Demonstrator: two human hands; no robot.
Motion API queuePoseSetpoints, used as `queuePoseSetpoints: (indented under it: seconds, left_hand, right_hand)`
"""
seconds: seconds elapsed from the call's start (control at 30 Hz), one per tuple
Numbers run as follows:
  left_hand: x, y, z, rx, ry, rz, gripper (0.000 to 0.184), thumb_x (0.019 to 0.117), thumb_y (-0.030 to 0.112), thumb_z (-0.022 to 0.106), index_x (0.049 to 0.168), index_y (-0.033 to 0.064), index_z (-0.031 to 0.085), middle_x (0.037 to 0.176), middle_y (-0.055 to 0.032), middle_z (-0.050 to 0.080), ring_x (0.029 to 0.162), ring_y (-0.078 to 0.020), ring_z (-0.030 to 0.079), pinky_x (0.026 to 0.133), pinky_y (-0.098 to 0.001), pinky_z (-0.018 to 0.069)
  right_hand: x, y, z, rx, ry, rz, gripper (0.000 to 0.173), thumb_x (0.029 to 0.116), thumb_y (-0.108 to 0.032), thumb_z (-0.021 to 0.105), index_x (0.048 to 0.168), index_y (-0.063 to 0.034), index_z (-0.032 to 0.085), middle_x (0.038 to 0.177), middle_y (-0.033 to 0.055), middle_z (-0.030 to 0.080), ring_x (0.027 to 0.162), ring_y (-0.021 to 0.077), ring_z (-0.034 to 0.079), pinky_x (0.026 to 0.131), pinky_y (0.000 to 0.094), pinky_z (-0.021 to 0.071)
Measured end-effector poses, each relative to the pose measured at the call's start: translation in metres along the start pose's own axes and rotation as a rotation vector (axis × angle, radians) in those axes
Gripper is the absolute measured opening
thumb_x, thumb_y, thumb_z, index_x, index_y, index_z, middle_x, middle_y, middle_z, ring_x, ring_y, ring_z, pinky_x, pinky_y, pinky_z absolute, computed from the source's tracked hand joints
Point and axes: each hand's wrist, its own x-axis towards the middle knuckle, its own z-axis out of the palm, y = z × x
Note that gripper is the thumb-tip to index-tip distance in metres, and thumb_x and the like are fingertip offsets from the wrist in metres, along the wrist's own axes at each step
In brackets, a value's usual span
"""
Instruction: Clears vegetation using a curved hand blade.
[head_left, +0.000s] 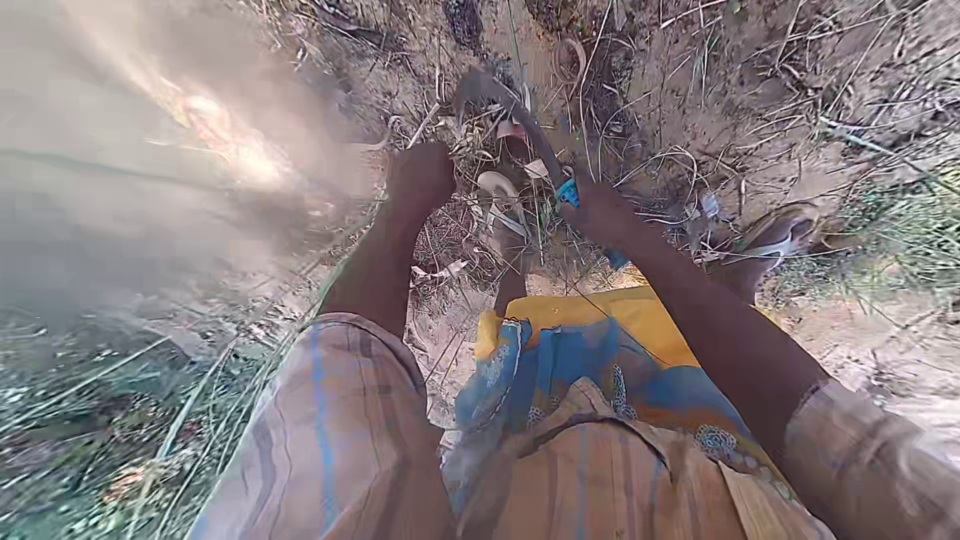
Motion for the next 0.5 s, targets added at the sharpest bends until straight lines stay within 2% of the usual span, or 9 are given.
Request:
queuePoseSetpoints:
  seconds: [0.03, 0.1, 0.2, 0.27, 0.3, 0.33, 0.37, 0.4, 0.5]
  left_hand:
    - [0.022, -0.017, 0.016, -0.046, 0.03, 0.02, 0.034, 0.1101, 0.014, 0.039, 0.121, -0.011, 0.06, 0.116, -0.0398, 0.064, 0.11, -0.061, 0.062, 0.085, -0.0776, 0.0461]
    - [0.055, -0.035, 0.016, -0.071, -0.138, -0.013, 0.032, 0.1094, 0.015, 0.042, 0.125, -0.009, 0.057, 0.12, -0.0417, 0.06, 0.116, -0.0636, 0.058, 0.086, -0.0806, 0.0431]
    - [0.068, -0.03, 0.025, -0.063, -0.176, 0.081, 0.03, 0.1063, 0.012, 0.048, 0.129, -0.0046, 0.059, 0.12, -0.04, 0.062, 0.117, -0.0625, 0.058, 0.088, -0.0808, 0.0426]
    - [0.067, -0.008, 0.028, -0.108, -0.176, 0.165, 0.032, 0.1074, 0.012, 0.045, 0.131, -0.0049, 0.059, 0.124, -0.0384, 0.061, 0.12, -0.0605, 0.057, 0.091, -0.0794, 0.0419]
    - [0.066, -0.002, 0.025, -0.124, -0.177, 0.182, 0.033, 0.1085, 0.013, 0.044, 0.131, -0.0064, 0.058, 0.123, -0.039, 0.061, 0.12, -0.0609, 0.057, 0.093, -0.0789, 0.0415]
    - [0.066, -0.005, 0.024, -0.131, -0.177, 0.182, 0.033, 0.1089, 0.014, 0.044, 0.131, -0.0057, 0.058, 0.121, -0.039, 0.062, 0.119, -0.061, 0.058, 0.092, -0.0789, 0.0424]
    - [0.063, -0.012, 0.026, -0.126, -0.189, 0.18, 0.033, 0.1093, 0.015, 0.044, 0.131, -0.0046, 0.058, 0.119, -0.0385, 0.063, 0.117, -0.0606, 0.059, 0.091, -0.0785, 0.0432]
    - [0.06, -0.017, 0.03, -0.112, -0.21, 0.194, 0.032, 0.1096, 0.015, 0.044, 0.132, -0.0036, 0.058, 0.117, -0.0379, 0.064, 0.115, -0.0603, 0.06, 0.09, -0.0781, 0.0441]
    - [0.059, -0.007, 0.035, -0.149, -0.248, 0.287, 0.033, 0.1091, 0.012, 0.044, 0.136, -0.0023, 0.057, 0.118, -0.0375, 0.064, 0.116, -0.059, 0.06, 0.093, -0.0749, 0.0445]
  right_hand:
    - [0.019, -0.006, 0.008, -0.025, -0.044, 0.016, 0.046, 0.1075, -0.03, 0.053, 0.14, 0.0026, 0.047, 0.119, 0.0263, 0.064, 0.107, 0.0417, 0.066, 0.089, 0.061, 0.0514]
    - [0.024, -0.006, 0.024, -0.077, -0.068, 0.066, 0.049, 0.1069, -0.03, 0.054, 0.142, 0.0038, 0.047, 0.127, 0.0288, 0.063, 0.119, 0.045, 0.063, 0.095, 0.0634, 0.0483]
    - [-0.02, 0.023, 0.018, -0.109, -0.065, 0.14, 0.046, 0.1077, -0.033, 0.051, 0.136, 0.0037, 0.049, 0.117, 0.0282, 0.065, 0.11, 0.0447, 0.066, 0.088, 0.0626, 0.0503]
    - [-0.046, 0.04, -0.002, -0.078, -0.072, 0.173, 0.046, 0.1092, -0.034, 0.049, 0.133, 0.0053, 0.05, 0.112, 0.0288, 0.064, 0.103, 0.045, 0.066, 0.085, 0.0627, 0.0502]
    - [-0.055, 0.042, -0.005, -0.051, -0.043, 0.165, 0.045, 0.1089, -0.034, 0.05, 0.132, 0.0046, 0.051, 0.107, 0.0283, 0.064, 0.098, 0.0452, 0.066, 0.081, 0.0624, 0.051]
    - [-0.063, 0.041, -0.003, -0.028, 0.005, 0.132, 0.043, 0.108, -0.034, 0.052, 0.128, 0.0036, 0.052, 0.098, 0.0274, 0.064, 0.087, 0.0452, 0.067, 0.072, 0.0619, 0.0526]
    - [-0.07, 0.036, 0.002, -0.021, 0.013, 0.123, 0.041, 0.1081, -0.033, 0.052, 0.127, 0.003, 0.051, 0.095, 0.0265, 0.064, 0.084, 0.0447, 0.067, 0.069, 0.0613, 0.0526]
    - [-0.078, 0.032, 0.007, -0.033, -0.008, 0.151, 0.041, 0.1084, -0.033, 0.052, 0.128, 0.003, 0.05, 0.094, 0.0254, 0.064, 0.085, 0.0434, 0.067, 0.071, 0.0599, 0.0525]
    - [-0.095, 0.029, 0.006, -0.12, -0.032, 0.258, 0.044, 0.1085, -0.03, 0.052, 0.135, 0.005, 0.049, 0.101, 0.0261, 0.066, 0.098, 0.0434, 0.067, 0.084, 0.0594, 0.0508]
